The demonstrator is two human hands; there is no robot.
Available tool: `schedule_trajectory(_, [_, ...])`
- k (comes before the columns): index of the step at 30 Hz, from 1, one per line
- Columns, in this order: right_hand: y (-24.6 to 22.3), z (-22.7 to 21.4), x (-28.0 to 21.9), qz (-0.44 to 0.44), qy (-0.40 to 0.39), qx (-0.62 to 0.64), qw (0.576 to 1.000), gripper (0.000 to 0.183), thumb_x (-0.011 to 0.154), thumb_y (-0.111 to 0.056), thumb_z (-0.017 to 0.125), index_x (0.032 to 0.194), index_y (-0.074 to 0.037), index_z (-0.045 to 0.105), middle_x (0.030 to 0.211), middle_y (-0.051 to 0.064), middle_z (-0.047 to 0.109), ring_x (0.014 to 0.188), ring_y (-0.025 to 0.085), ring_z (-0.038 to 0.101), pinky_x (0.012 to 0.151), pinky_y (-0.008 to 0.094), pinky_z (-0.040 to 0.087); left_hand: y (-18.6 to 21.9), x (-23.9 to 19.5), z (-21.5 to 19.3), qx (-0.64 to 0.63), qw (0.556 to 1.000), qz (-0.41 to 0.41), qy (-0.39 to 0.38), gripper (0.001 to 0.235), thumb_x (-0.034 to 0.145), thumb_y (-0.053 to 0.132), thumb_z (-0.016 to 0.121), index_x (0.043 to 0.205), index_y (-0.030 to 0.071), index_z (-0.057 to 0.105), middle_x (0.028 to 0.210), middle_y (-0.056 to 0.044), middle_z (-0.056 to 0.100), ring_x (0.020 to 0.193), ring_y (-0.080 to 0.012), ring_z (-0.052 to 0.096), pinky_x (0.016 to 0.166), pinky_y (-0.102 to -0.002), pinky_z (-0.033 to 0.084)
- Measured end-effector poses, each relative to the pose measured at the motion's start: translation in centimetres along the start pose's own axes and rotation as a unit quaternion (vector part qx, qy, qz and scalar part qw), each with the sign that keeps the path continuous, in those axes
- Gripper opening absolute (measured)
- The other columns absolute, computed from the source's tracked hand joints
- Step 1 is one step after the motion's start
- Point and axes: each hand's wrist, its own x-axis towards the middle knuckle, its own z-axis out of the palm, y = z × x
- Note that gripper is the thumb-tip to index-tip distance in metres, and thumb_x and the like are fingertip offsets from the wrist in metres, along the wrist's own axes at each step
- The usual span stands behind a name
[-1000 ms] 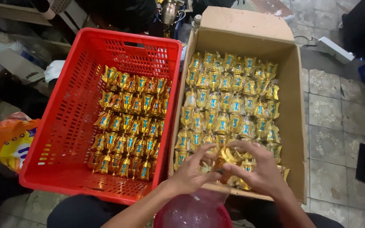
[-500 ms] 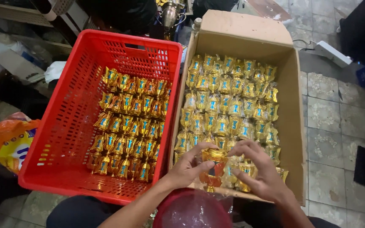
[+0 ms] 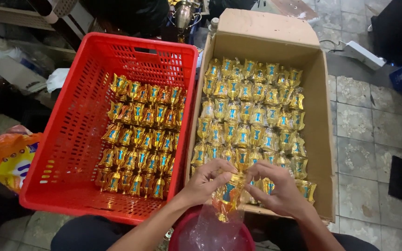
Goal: The person wraps small gold-colored items in individual plastic sleeves and places them into a cardboard box.
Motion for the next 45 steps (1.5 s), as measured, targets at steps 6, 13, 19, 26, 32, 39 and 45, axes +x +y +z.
schedule_trajectory(6, [0.1, 0.5, 0.1, -0.021, 0.012, -0.006, 1.000, 0.008, 0.073, -0.009, 0.076, 0.080, -0.011, 0.072, 0.079, 0.000, 0.073, 0.071, 0.013, 0.063, 0.064, 0.027, 0.052, 0.2, -0.1, 0.1, 0.013, 0.999, 0.033, 0.023, 0.012, 0.100, 0.019, 0.061, 0.104, 0.012, 0.070, 0.110, -0.004, 0.065, 0.088, -0.0121, 0.060, 0.082, -0.029, 0.052])
schedule_trajectory(13, [0.2, 0.6, 0.2, -0.140, 0.039, -0.121, 0.982, 0.013, 0.067, -0.004, 0.074, 0.076, -0.011, 0.068, 0.083, -0.001, 0.077, 0.072, 0.014, 0.062, 0.064, 0.028, 0.052, 1.4, 0.1, 0.3, 0.137, 0.987, 0.061, 0.054, 0.011, 0.094, 0.019, 0.064, 0.090, 0.010, 0.068, 0.110, -0.011, 0.073, 0.133, -0.0333, 0.057, 0.109, -0.051, 0.048])
schedule_trajectory(19, [0.4, -0.3, -0.2, -0.070, 0.039, -0.107, 0.991, 0.020, 0.058, 0.001, 0.072, 0.071, -0.011, 0.063, 0.068, -0.004, 0.070, 0.056, 0.010, 0.062, 0.052, 0.023, 0.052, 3.2, 0.0, 0.5, 0.231, 0.957, 0.162, 0.062, 0.006, 0.093, 0.013, 0.064, 0.088, 0.010, 0.066, 0.087, -0.001, 0.068, 0.110, -0.0258, 0.055, 0.097, -0.038, 0.045])
schedule_trajectory(26, [-2.8, -1.3, 0.2, -0.138, 0.077, -0.195, 0.968, 0.020, 0.059, -0.002, 0.071, 0.076, -0.014, 0.073, 0.072, -0.005, 0.067, 0.058, 0.013, 0.056, 0.054, 0.028, 0.047, 4.5, 0.3, 0.5, 0.247, 0.940, 0.212, 0.106, 0.022, 0.087, 0.018, 0.073, 0.105, 0.010, 0.066, 0.114, -0.007, 0.059, 0.106, -0.0223, 0.055, 0.090, -0.036, 0.050])
schedule_trajectory(32, [-5.2, -1.9, 0.1, -0.167, 0.086, -0.195, 0.963, 0.017, 0.059, -0.001, 0.069, 0.071, -0.013, 0.064, 0.071, -0.004, 0.063, 0.057, 0.015, 0.053, 0.053, 0.028, 0.044, 0.9, 0.1, -0.9, 0.201, 0.976, -0.086, -0.018, 0.121, 0.053, 0.050, 0.086, 0.153, 0.018, 0.025, 0.155, -0.016, 0.038, 0.141, -0.0403, 0.041, 0.114, -0.062, 0.034])
schedule_trajectory(39, [-4.0, -3.2, -0.2, -0.135, 0.046, -0.026, 0.989, 0.017, 0.058, 0.002, 0.064, 0.071, -0.010, 0.064, 0.072, -0.001, 0.065, 0.060, 0.012, 0.055, 0.053, 0.024, 0.046, -1.8, -1.2, 1.8, -0.019, 0.977, -0.181, -0.115, 0.096, 0.058, 0.021, 0.086, 0.145, 0.013, 0.046, 0.130, -0.007, 0.063, 0.120, -0.0252, 0.063, 0.106, -0.041, 0.051])
schedule_trajectory(45, [0.6, -3.5, 0.0, -0.062, 0.195, -0.097, 0.974, 0.015, 0.070, 0.002, 0.065, 0.078, -0.010, 0.063, 0.075, 0.002, 0.068, 0.062, 0.011, 0.059, 0.056, 0.024, 0.053, -3.0, -0.7, 1.8, 0.039, 0.982, -0.179, -0.038, 0.083, 0.064, 0.034, 0.089, 0.135, 0.011, 0.055, 0.115, -0.008, 0.073, 0.102, -0.0251, 0.075, 0.091, -0.042, 0.065])
